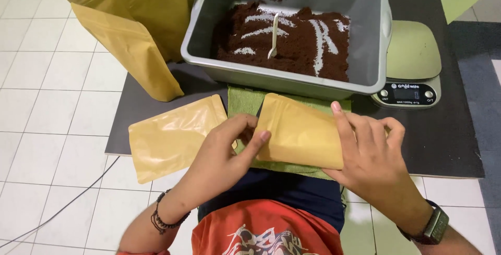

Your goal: Filling a coffee bag with ground coffee using a spoon and a digital scale to reach a specific weight.

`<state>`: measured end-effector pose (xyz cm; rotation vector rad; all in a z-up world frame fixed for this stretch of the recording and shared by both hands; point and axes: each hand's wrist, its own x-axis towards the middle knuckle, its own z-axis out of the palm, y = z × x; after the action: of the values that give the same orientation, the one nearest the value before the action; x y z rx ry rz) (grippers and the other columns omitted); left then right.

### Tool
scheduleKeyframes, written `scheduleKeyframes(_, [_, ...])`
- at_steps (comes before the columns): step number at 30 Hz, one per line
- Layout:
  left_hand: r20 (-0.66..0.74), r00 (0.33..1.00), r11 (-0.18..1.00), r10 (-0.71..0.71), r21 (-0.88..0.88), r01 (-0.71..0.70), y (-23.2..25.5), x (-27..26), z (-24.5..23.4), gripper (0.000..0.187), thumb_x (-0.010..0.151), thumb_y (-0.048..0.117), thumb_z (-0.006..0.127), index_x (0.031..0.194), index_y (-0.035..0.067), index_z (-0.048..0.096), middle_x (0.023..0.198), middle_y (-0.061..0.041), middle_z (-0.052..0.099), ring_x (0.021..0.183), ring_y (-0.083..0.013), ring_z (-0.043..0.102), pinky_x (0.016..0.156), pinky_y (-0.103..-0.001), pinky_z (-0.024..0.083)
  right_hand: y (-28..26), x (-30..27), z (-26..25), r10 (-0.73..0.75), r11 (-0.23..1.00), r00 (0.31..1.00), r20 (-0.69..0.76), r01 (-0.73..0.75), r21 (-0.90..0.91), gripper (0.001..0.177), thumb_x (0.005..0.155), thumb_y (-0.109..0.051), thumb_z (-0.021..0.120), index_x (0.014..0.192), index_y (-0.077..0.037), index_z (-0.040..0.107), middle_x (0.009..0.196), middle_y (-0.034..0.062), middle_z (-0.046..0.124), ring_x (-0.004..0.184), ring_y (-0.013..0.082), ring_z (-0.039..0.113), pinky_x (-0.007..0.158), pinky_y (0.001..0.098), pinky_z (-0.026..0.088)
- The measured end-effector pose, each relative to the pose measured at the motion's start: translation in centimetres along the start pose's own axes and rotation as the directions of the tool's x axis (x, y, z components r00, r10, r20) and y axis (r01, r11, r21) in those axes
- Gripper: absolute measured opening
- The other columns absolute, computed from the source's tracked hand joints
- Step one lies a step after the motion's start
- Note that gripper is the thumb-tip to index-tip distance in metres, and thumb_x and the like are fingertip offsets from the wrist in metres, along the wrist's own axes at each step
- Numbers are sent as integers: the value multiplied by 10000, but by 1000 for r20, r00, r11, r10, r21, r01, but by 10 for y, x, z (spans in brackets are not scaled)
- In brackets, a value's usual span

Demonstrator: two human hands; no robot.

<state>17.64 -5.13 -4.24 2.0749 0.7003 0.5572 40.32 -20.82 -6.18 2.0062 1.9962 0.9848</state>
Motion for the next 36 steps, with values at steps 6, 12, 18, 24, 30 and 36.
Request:
scheduleKeyframes(6, [51,995,985,-83,-148,89,-7,-2,-5,151,1041,217,537,933,113,514,968,-13,567,877,-140,562,794,-258,547,6,-6,18,28,999,997,69,-31,41,1279,538,-810,747,1530,-57,457,1210,62,540,1068,209,546,988,412,431])
scheduleKeyframes(12, [67,982,967,-175,-179,184,-2,-5,-16,161,1031,268,527,927,163,465,1280,-76,596,1003,-155,593,843,-282,554,13,-10,25,-14,944,1000,-14,17,329,722,643,-119,693,1345,-18,561,1124,73,622,931,252,584,948,380,481])
scheduleKeyframes(18, [87,989,960,-123,-242,141,6,-8,-18,170,1046,265,495,927,150,453,1235,-46,565,978,-150,571,815,-283,589,7,5,-7,34,981,994,-103,-13,195,871,794,-609,767,1382,8,593,1169,103,641,1101,232,646,1104,421,526])
scheduleKeyframes(24, [169,981,970,97,-235,-56,22,-6,-12,145,1063,176,470,948,88,464,1184,-120,480,1213,-202,501,989,-271,444,-7,21,-12,-57,966,995,-84,76,248,1101,767,-737,714,1521,10,421,1401,152,545,1289,284,549,1183,519,413])
scheduleKeyframes(30, [124,981,970,147,-212,-119,33,-6,-19,164,1049,200,509,929,92,539,1110,-119,546,1367,-296,523,1060,-350,400,5,21,-1,-19,941,986,-165,73,331,1067,499,-366,889,1448,-12,551,1169,64,648,880,220,598,785,354,474])
scheduleKeyframes(36, [-147,896,904,419,165,-395,59,10,-51,323,964,175,655,1202,-22,560,1311,-221,565,1266,-350,577,1127,-476,477,56,15,-7,195,881,969,-153,-104,461,1120,689,-720,827,1498,12,574,1331,160,704,1146,293,689,982,454,557])
